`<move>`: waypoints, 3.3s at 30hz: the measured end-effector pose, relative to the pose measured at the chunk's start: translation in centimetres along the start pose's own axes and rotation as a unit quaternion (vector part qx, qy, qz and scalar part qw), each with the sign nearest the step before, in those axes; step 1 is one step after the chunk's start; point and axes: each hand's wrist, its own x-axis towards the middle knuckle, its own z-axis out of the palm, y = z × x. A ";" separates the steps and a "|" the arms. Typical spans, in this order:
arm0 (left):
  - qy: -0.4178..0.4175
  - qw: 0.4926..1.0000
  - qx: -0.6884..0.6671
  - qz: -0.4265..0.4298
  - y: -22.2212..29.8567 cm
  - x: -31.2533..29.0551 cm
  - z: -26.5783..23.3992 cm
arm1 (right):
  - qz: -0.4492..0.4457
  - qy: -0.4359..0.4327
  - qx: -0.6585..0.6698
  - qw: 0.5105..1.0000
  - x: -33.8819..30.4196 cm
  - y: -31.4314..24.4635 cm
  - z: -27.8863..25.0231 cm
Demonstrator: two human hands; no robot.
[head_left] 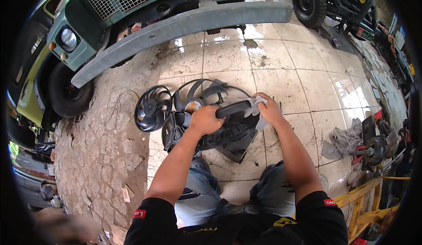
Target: The person sits on the floor and wipes a black plastic fan shroud with a cloth. They rotate the shroud to clean different sections, including the inner hub and outer rim, while other fan blades lie nearby.
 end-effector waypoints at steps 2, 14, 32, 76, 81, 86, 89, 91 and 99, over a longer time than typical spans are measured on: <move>0.010 1.000 0.008 0.003 -0.5 -0.1 -0.1 | 0.077 -0.018 -0.057 0.995 0.5 0.3 -0.6; -0.002 1.000 0.021 -0.001 0.2 0.1 -0.2 | -0.142 0.010 -0.081 0.986 -0.6 -0.4 0.1; -0.001 1.000 -0.006 0.012 0.6 0.7 -0.3 | -0.043 0.134 -0.089 0.986 1.2 1.4 -1.5; -0.042 0.998 0.026 0.027 0.8 0.1 -0.8 | -0.135 -0.013 -0.068 0.988 -0.6 -1.5 0.3; -0.033 0.999 0.011 0.016 0.6 -0.4 -0.8 | -0.134 -0.005 -0.069 0.989 -1.1 -2.4 1.3; -0.031 1.000 -0.001 0.004 0.5 0.2 -1.1 | 0.011 -0.004 -0.148 0.989 1.3 2.0 -1.4; -0.022 1.000 0.006 0.019 0.0 0.4 -0.5 | -0.101 0.010 -0.108 0.989 0.1 -0.3 0.3; -0.024 0.999 0.022 0.023 0.1 0.5 -0.4 | -0.206 0.015 -0.078 0.975 -1.3 -3.3 2.1; -0.015 1.000 0.011 0.009 0.7 1.1 -0.6 | -0.107 0.038 -0.072 0.991 1.0 1.0 0.5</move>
